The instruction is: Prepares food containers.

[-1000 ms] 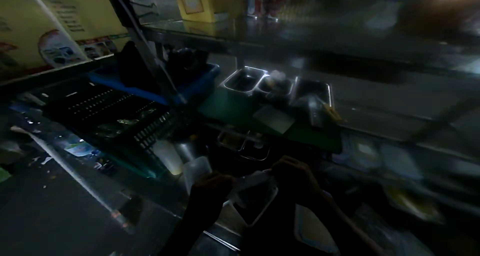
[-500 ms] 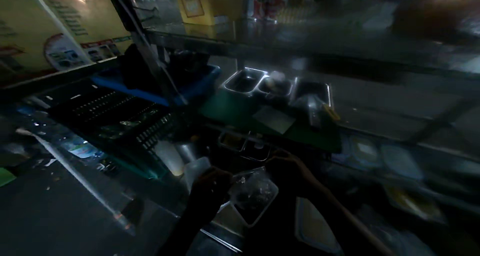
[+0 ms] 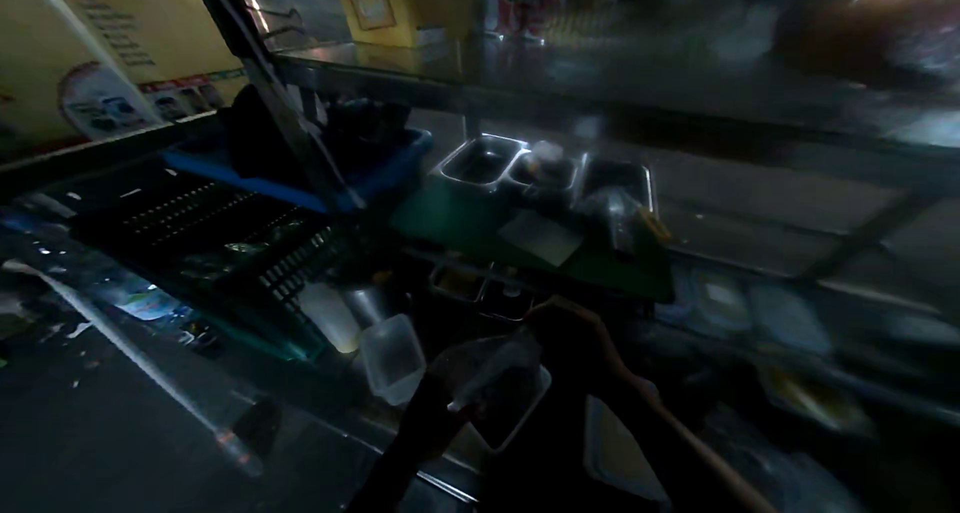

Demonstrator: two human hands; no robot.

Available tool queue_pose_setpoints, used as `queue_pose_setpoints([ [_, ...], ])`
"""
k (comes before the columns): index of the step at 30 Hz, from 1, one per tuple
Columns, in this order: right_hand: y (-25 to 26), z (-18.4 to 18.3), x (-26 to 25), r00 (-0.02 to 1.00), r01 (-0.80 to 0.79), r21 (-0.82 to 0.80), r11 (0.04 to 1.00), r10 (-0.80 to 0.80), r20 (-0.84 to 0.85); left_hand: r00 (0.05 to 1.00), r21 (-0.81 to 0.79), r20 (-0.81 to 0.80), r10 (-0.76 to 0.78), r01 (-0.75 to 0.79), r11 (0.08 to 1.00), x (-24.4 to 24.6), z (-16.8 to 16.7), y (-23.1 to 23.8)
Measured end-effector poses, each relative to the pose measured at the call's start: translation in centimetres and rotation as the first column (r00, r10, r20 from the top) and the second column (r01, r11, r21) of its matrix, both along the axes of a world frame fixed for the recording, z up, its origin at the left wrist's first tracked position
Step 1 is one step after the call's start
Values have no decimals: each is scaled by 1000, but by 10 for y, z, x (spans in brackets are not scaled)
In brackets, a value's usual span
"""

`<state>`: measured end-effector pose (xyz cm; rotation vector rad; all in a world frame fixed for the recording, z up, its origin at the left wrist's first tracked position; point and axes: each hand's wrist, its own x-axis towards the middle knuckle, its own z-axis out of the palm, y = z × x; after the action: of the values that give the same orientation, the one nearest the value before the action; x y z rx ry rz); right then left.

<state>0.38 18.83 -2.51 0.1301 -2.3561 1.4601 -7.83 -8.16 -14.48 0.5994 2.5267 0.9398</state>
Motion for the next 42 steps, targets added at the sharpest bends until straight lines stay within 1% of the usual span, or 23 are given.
queue_pose_setpoints([
  [3, 2, -12, -1, 996, -12, -65, 998, 17, 87, 997, -183, 73, 32, -18, 983, -1, -17, 6],
  [6, 4, -12, 2, 993, 53, -95, 994, -43, 106, 992, -235, 124, 6, 23, 972, 3, -18, 10],
  [9, 0, -7, 0, 994, 89, -103, 991, -81, 80, 994, -256, 102, -48, 73, 964, 4, -22, 8],
  [10, -1, -6, -1, 994, 88, -97, 991, -80, 77, 994, -242, 86, -71, 90, 966, 4, -24, 7],
  [12, -5, -5, -5, 996, 76, -108, 991, -70, 59, 997, -125, 71, -11, 20, 992, 1, -28, 12],
  [15, -9, -8, -10, 996, 83, -116, 990, -77, 50, 967, 20, 228, 110, -118, 993, 6, -34, 13],
  [17, -10, -8, -7, 990, 105, -141, 984, -90, 107, 923, 80, 332, 197, -235, 969, 21, -40, 12],
  [19, -10, -12, -5, 986, 119, -147, 982, -99, 133, 923, 95, 300, 242, -281, 955, 26, -46, 15],
  [21, -10, -16, -9, 989, 134, -91, 987, -127, 80, 957, 99, 206, 204, -228, 969, 12, -43, 24],
  [23, -13, -14, -12, 987, 157, -73, 985, -154, 43, 976, 100, 181, 125, -144, 984, -3, -35, 31],
  [24, -16, -9, -13, 987, 156, -105, 982, -153, 40, 976, 100, 196, 92, -113, 989, -7, -32, 32],
  [26, -20, 1, -11, 992, 128, -149, 981, -127, 16, 963, 13, 263, 52, -57, 998, -5, -36, 29],
  [28, -23, 3, -7, 997, 64, -177, 982, -69, -19, 958, -58, 272, 92, -79, 995, 1, -37, 28],
  [30, -26, -4, -6, 999, 41, -175, 984, -44, -11, 948, -82, 291, 124, -105, 991, 9, -38, 23],
  [32, -24, -1, -10, 998, 62, -119, 991, -62, 7, 951, -146, 303, 55, -11, 989, 5, -32, 23],
  [33, -22, 3, -12, 997, 74, -96, 993, -74, 4, 944, -196, 329, 11, 57, 979, 1, -24, 24],
  [34, -21, 5, -12, 997, 78, -82, 994, -78, 7, 936, -199, 353, -4, 79, 977, 0, -15, 23],
  [35, -20, 5, -12, 997, 80, -83, 993, -80, 8, 936, -145, 352, -5, 60, 988, 1, -11, 20],
  [36, -19, 5, -11, 997, 83, -100, 992, -84, 0, 946, -45, 320, -40, 57, 997, 2, -14, 16],
  [38, -16, 7, -11, 996, 77, -107, 991, -81, -29, 978, 136, 176, -115, 92, 986, 1, -32, 16],
  [39, -16, 7, -12, 997, 64, -95, 993, -68, -48, 989, 183, 80, -122, 106, 977, 1, -44, 20],
  [40, -17, 6, -13, 997, 50, -79, 996, -55, -56, 995, 155, 35, -95, 88, 984, 2, -50, 24],
  [42, -19, 6, -13, 997, 53, -75, 996, -57, -46, 999, 69, 34, -28, 25, 997, 9, -43, 28],
])
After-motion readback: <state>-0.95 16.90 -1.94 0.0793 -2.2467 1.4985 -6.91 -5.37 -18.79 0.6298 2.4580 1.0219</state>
